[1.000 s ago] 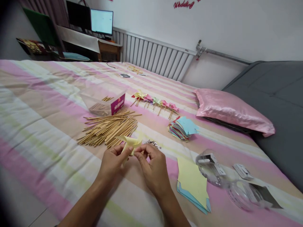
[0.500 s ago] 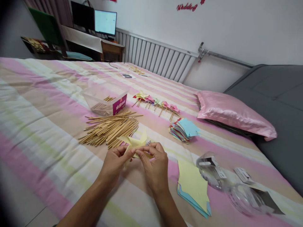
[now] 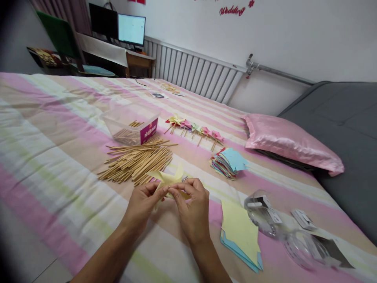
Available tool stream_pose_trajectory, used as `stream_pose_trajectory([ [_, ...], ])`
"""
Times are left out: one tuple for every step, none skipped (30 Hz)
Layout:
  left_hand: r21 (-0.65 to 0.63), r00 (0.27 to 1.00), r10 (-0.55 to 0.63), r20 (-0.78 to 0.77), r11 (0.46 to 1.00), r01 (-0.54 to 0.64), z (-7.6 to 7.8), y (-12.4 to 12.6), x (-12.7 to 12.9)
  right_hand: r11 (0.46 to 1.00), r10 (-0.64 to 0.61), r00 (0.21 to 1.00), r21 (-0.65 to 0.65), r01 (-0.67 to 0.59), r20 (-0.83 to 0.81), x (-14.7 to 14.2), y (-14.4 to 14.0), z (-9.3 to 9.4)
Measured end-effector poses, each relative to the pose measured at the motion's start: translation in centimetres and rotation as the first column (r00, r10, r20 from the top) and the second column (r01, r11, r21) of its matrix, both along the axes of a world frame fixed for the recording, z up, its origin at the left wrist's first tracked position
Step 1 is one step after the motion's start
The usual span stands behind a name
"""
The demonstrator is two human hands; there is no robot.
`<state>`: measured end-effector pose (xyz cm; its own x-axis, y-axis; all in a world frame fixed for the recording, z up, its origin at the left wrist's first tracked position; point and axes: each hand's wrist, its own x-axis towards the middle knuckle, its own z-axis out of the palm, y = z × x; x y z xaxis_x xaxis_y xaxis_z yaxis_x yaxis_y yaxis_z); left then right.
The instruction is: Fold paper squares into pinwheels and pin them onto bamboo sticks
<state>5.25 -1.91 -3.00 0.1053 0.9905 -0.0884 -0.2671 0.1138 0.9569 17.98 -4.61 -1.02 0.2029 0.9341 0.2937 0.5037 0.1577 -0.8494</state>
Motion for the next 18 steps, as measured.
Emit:
stream_pose_trajectory([
  [0.011,1.0,0.001,-0.005,1.0,-0.001,-0.02,0.0,0.0,1.0,-0.003,1.0,0.001,0.003,0.009,-0.02,-0.02,0.06],
  [0.022,1.0,0.003,-0.008,1.0,-0.003,-0.04,-0.01,0.0,1.0,-0.004,1.0,0.009,0.003,0.013,-0.03,-0.03,0.1],
  [0.033,1.0,0.005,-0.012,0.999,-0.005,-0.04,-0.03,0.0,1.0,-0.003,1.0,0.02,0.003,0.014,-0.03,-0.03,0.12],
  [0.044,1.0,0.007,-0.014,0.999,-0.007,-0.03,-0.06,0.01,1.0,-0.004,1.0,0.03,0.004,0.015,-0.03,-0.02,0.12],
  [0.055,1.0,0.009,-0.012,0.998,-0.008,0.0,-0.09,0.01,0.999,-0.002,1.0,0.036,0.001,0.017,-0.03,-0.01,0.09],
  [0.063,1.0,0.009,-0.005,0.998,-0.009,0.05,-0.12,0.02,0.999,0.005,1.0,0.036,-0.006,0.015,-0.05,0.0,0.05],
  [0.069,1.0,0.009,0.004,0.998,-0.01,0.1,-0.14,0.03,0.999,0.015,1.0,0.029,-0.015,0.004,-0.08,0.0,-0.02],
  [0.076,1.0,0.011,0.015,0.997,-0.012,0.17,-0.17,0.04,1.0,0.023,1.0,0.02,-0.022,-0.02,-0.15,0.01,-0.09],
  [0.083,1.0,0.011,0.027,0.997,-0.013,0.24,-0.19,0.05,1.0,0.026,0.998,0.011,-0.025,-0.059,-0.24,0.02,-0.17],
  [0.091,0.999,0.01,0.037,0.996,-0.014,0.3,-0.21,0.05,1.0,0.024,0.993,0.008,-0.024,-0.112,-0.36,0.04,-0.25],
  [0.101,0.999,0.011,0.044,0.995,-0.016,0.35,-0.23,0.05,1.0,0.021,0.985,0.007,-0.02,-0.174,-0.49,0.06,-0.32],
  [0.111,0.999,0.013,0.047,0.994,-0.018,0.39,-0.25,0.05,1.0,0.018,0.971,0.002,-0.018,-0.24,-0.62,0.08,-0.36],
  [0.12,0.999,0.016,0.048,0.993,-0.022,0.41,-0.26,0.05,1.0,0.021,0.952,-0.009,-0.025,-0.306,-0.75,0.11,-0.36],
  [0.127,0.999,0.018,0.048,0.992,-0.024,0.42,-0.27,0.05,0.999,0.028,0.93,-0.026,-0.04,-0.366,-0.84,0.13,-0.34],
  [0.133,0.999,0.02,0.047,0.991,-0.026,0.41,-0.28,0.04,0.997,0.036,0.908,-0.045,-0.06,-0.418,-0.89,0.15,-0.28],
  [0.138,0.999,0.022,0.045,0.99,-0.028,0.38,-0.27,0.04,0.995,0.045,0.888,-0.062,-0.083,-0.457,-0.91,0.17,-0.21],
  [0.143,0.999,0.023,0.042,0.989,-0.029,0.33,-0.26,0.04,0.992,0.059,0.873,-0.073,-0.107,-0.484,-0.87,0.2,-0.11],
  [0.148,0.999,0.022,0.039,0.989,-0.027,0.26,-0.23,0.04,0.988,0.078,0.865,-0.076,-0.133,-0.496,-0.8,0.23,-0.02],
])
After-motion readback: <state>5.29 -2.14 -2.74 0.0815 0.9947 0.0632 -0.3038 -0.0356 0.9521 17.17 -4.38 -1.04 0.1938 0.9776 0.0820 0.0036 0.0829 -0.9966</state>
